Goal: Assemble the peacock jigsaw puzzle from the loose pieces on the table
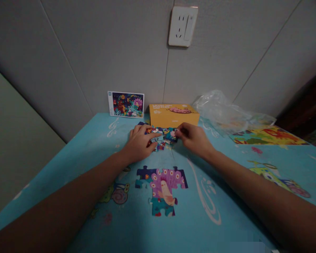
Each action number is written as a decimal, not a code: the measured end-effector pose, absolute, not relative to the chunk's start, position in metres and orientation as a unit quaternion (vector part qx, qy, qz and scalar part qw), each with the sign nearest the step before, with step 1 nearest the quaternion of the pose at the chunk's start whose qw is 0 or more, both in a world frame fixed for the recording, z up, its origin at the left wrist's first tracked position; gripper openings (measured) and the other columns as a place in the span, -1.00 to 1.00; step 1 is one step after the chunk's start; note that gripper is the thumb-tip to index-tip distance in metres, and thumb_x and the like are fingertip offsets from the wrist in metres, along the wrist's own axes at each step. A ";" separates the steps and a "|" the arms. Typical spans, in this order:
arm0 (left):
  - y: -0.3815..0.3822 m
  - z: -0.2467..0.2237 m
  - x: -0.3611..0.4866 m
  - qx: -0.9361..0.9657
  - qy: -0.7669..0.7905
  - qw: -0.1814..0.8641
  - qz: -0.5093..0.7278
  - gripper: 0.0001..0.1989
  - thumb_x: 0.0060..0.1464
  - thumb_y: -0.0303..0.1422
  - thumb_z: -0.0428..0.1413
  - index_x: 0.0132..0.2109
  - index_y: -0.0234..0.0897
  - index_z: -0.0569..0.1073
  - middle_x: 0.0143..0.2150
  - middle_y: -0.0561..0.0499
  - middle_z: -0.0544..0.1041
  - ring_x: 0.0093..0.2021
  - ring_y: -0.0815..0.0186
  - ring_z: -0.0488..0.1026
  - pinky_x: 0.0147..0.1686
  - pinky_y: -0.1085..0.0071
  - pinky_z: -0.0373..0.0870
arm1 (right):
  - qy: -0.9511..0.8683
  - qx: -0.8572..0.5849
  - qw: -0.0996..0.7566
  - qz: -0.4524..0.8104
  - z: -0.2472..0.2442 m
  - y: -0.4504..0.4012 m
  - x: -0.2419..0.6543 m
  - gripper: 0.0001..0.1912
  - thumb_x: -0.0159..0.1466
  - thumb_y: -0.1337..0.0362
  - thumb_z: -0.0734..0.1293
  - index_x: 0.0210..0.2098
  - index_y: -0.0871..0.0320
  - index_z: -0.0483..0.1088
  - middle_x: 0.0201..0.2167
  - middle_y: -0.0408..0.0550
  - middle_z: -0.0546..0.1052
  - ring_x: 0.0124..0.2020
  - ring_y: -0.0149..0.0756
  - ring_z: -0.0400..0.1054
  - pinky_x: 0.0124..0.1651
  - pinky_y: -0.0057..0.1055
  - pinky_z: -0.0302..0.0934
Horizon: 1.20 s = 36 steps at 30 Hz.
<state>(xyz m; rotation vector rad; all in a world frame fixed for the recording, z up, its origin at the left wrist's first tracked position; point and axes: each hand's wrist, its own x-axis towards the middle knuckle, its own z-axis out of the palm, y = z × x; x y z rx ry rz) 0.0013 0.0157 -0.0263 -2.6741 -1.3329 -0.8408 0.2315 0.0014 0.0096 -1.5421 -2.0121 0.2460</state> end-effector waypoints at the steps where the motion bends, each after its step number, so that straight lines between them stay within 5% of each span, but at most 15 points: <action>1: 0.016 -0.026 0.001 -0.861 -0.431 0.016 -0.269 -0.64 0.11 -0.31 0.16 0.07 -0.05 0.53 0.12 -0.13 0.39 0.08 0.00 0.25 0.01 -0.02 0.23 | -0.715 -0.624 0.307 0.073 0.013 0.005 0.237 -0.84 0.27 0.28 0.25 -0.34 0.21 0.44 -0.47 -0.03 0.51 -0.48 -0.32 0.32 -0.43 -0.42 0.05; 8: 0.017 -0.026 0.001 -0.854 -0.432 -0.004 -0.291 -0.66 0.08 -0.34 0.17 0.04 -0.12 0.55 0.08 -0.14 0.43 0.08 0.00 0.28 0.05 -0.01 0.22 | -0.641 -0.756 0.129 0.005 0.003 0.026 0.271 -0.69 0.26 0.14 0.27 -0.34 0.27 0.51 -0.38 0.21 0.54 -0.24 -0.04 0.42 -0.29 -0.30 0.18; 12: 0.022 -0.028 0.000 -0.844 -0.430 -0.017 -0.321 -0.61 0.08 -0.38 0.16 0.08 -0.23 0.50 -0.01 -0.13 0.51 0.02 0.07 0.33 0.07 0.05 0.23 | -0.635 -0.747 0.180 -0.077 -0.006 0.027 0.269 -0.57 0.17 0.20 0.38 -0.05 0.38 0.42 -0.13 0.37 0.46 -0.05 0.06 0.36 -0.11 -0.22 0.24; 22: 0.017 -0.018 0.002 -0.866 -0.344 0.032 -0.362 -0.61 0.04 -0.33 0.27 0.04 -0.27 0.51 -0.02 -0.08 0.54 -0.02 0.10 0.30 0.03 0.11 0.27 | -0.808 -0.506 0.290 0.080 -0.005 0.002 0.222 -0.71 0.28 0.16 0.32 -0.12 0.24 0.48 -0.25 0.07 0.49 -0.31 -0.27 0.34 -0.21 -0.34 0.20; 31: 0.012 -0.013 0.003 -0.873 -0.325 0.040 -0.362 -0.60 0.19 -0.34 0.12 0.17 -0.26 0.39 0.03 -0.08 0.51 0.03 0.12 0.30 0.07 0.14 0.25 | -0.726 -0.577 0.349 0.131 0.005 0.010 0.237 -0.77 0.24 0.17 0.26 -0.38 0.20 0.43 -0.49 -0.07 0.48 -0.50 -0.33 0.26 -0.41 -0.39 0.06; 36: 0.017 -0.020 0.001 -0.822 -0.468 0.050 -0.320 -0.58 0.13 -0.23 0.16 0.09 -0.35 0.47 0.00 -0.17 0.47 0.07 0.02 0.26 0.08 0.07 0.23 | -0.657 -0.718 0.228 0.014 0.008 0.024 0.262 -0.71 0.23 0.21 0.23 -0.38 0.26 0.52 -0.45 0.09 0.53 -0.40 -0.16 0.37 -0.34 -0.32 0.10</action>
